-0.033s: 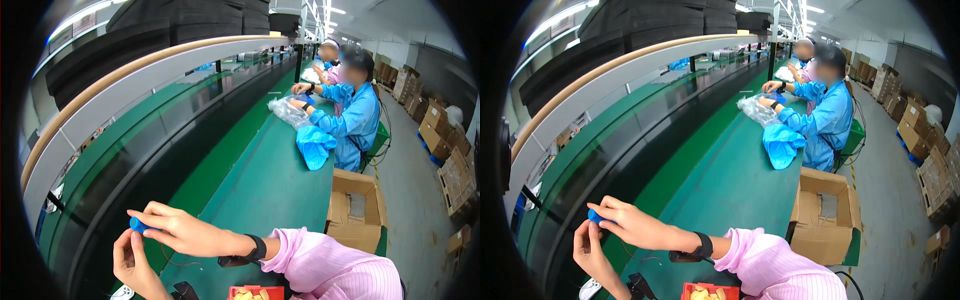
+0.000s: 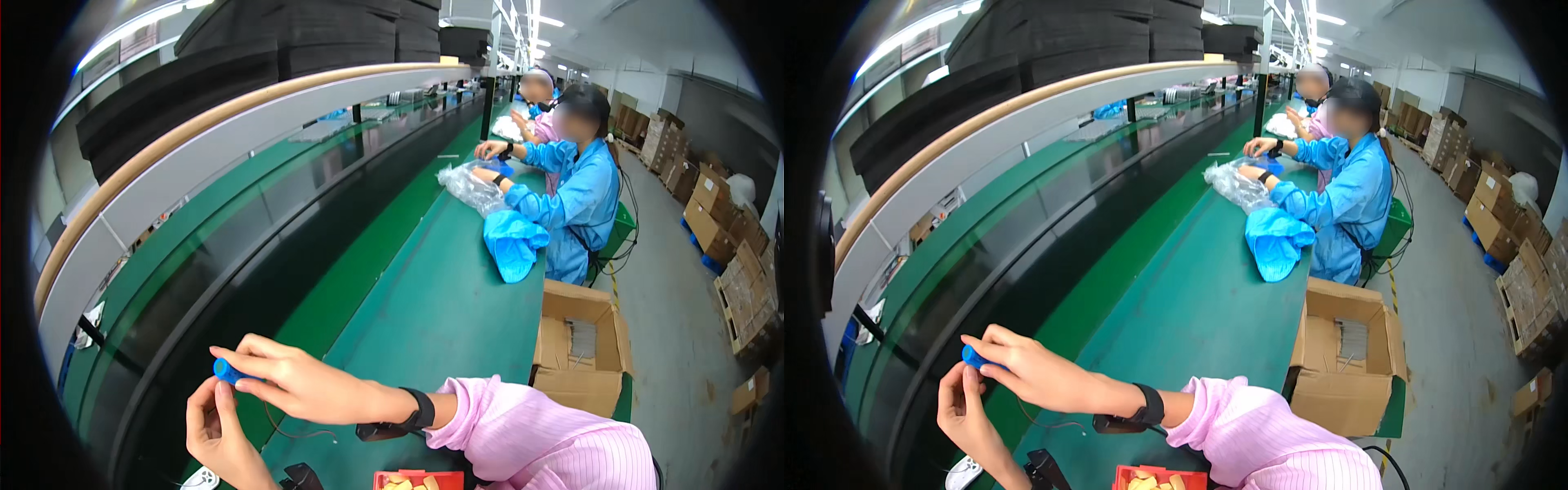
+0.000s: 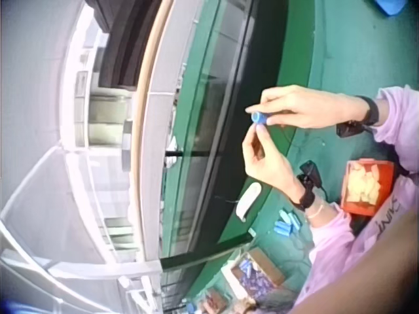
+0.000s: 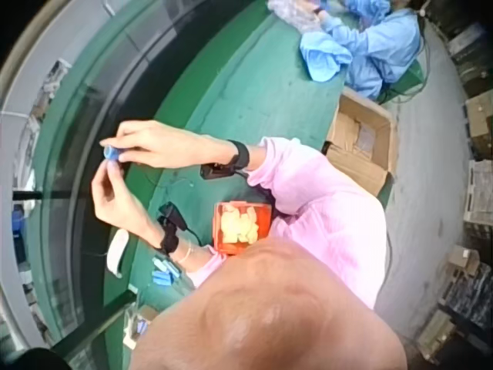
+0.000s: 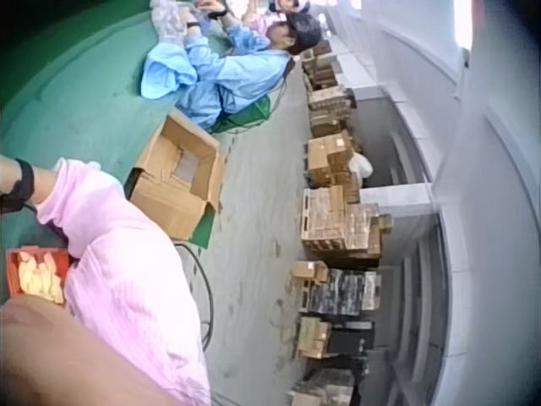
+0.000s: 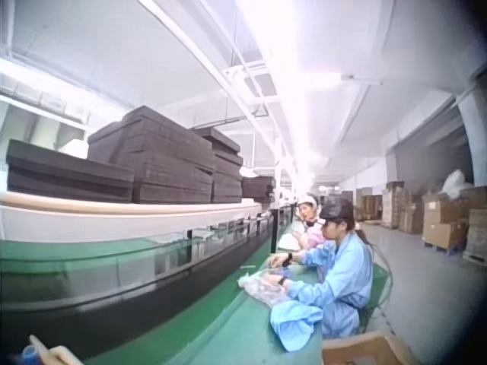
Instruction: Assembling small electronic components by inserting a cylindrical blue battery or capacitor into a white plastic housing.
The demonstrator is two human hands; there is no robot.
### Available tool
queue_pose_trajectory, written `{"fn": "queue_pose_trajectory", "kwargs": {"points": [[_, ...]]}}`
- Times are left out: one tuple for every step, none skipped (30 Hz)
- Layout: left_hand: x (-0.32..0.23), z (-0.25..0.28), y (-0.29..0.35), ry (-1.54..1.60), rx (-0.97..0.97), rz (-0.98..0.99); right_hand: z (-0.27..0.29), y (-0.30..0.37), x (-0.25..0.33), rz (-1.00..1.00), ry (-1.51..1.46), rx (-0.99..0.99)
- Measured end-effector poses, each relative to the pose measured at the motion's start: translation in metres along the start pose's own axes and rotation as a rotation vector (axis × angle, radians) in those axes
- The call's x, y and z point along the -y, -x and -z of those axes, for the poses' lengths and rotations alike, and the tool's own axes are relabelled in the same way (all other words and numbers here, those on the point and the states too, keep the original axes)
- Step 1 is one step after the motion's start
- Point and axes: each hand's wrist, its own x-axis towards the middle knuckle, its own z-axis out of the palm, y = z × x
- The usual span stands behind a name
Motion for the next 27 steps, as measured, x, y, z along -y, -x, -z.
{"fn": "queue_pose_trajectory", "kwargs": {"points": [[-0.001, 0.003, -0.001, -0.011, -0.003, -0.003, -0.005, 0.0, 0.003, -0.014, -0.014, 0.002], [-0.001, 0.005, -0.002, -0.022, -0.006, -0.006, -0.006, -0.003, 0.005, -0.012, 0.015, 0.009], [0.0, 0.005, -0.002, -0.035, 0.005, 0.001, -0.007, -0.002, 0.002, -0.003, 0.028, 0.002], [-0.001, 0.003, -0.001, -0.043, 0.002, -0.008, -0.007, -0.002, 0.0, 0.006, 0.039, -0.004], [-0.002, 0.004, -0.001, -0.057, -0.009, -0.015, -0.008, -0.002, -0.001, 0.017, 0.05, -0.01], [-0.001, 0.002, -0.001, -0.069, -0.013, -0.015, -0.009, -0.001, -0.001, 0.029, 0.096, -0.02], [-0.001, 0.0, 0.0, -0.082, -0.019, -0.016, -0.01, 0.0, 0.0, 0.042, 0.143, -0.03], [-0.002, -0.003, 0.002, -0.123, -0.051, -0.03, -0.012, 0.001, 0.0, 0.055, 0.188, -0.038], [-0.004, -0.008, 0.005, -0.165, -0.084, -0.043, -0.015, 0.002, -0.002, 0.084, 0.261, -0.069], [-0.005, -0.011, 0.007, -0.206, -0.116, -0.057, -0.019, 0.004, -0.005, 0.112, 0.334, -0.099], [-0.004, -0.014, 0.007, -0.235, -0.106, -0.065, -0.019, 0.005, -0.006, 0.139, 0.408, -0.133], [-0.003, -0.011, 0.006, -0.269, -0.105, -0.072, -0.02, 0.005, -0.005, 0.145, 0.406, -0.119], [-0.002, -0.009, 0.006, -0.303, -0.103, -0.078, -0.019, 0.004, -0.004, 0.149, 0.405, -0.106], [-0.002, -0.007, 0.005, -0.306, -0.109, -0.084, -0.019, 0.003, -0.003, 0.154, 0.404, -0.094], [-0.002, -0.007, 0.005, -0.306, -0.11, -0.086, -0.018, 0.003, -0.003, 0.154, 0.364, -0.092], [-0.002, -0.007, 0.005, -0.305, -0.11, -0.088, -0.019, 0.002, -0.005, 0.154, 0.324, -0.09], [0.003, -0.004, 0.005, -0.196, -0.096, -0.045, -0.019, 0.003, -0.006, 0.154, 0.285, -0.09], [0.007, -0.001, 0.002, -0.087, -0.082, -0.009, -0.018, 0.001, -0.006, 0.107, 0.165, -0.079], [0.008, -0.001, 0.0, 0.024, -0.066, 0.028, -0.017, 0.0, -0.005, 0.06, 0.045, -0.069], [0.005, 0.001, 0.0, 0.111, -0.023, 0.138, -0.016, -0.001, -0.004, 0.013, -0.074, -0.059], [0.003, 0.005, -0.001, 0.177, 0.007, 0.181, -0.015, -0.003, 0.001, -0.092, -0.193, -0.02], [0.003, 0.01, -0.003, 0.244, 0.038, 0.225, -0.01, -0.005, 0.008, -0.198, -0.31, 0.02], [0.003, 0.012, -0.003, 0.311, 0.07, 0.268, -0.006, -0.007, 0.013, -0.304, -0.426, 0.061], [0.004, 0.009, -0.003, 0.358, 0.093, 0.279, -0.002, -0.008, 0.011, -0.301, -0.416, 0.057], [0.004, 0.005, -0.002, 0.346, 0.072, 0.268, 0.001, -0.007, 0.01, -0.285, -0.391, 0.048], [0.003, 0.001, 0.0, 0.335, 0.051, 0.256, 0.003, -0.006, 0.009, -0.27, -0.366, 0.038], [0.001, -0.004, 0.001, 0.327, 0.029, 0.235, 0.006, -0.007, 0.008, -0.246, -0.336, 0.031]]}}
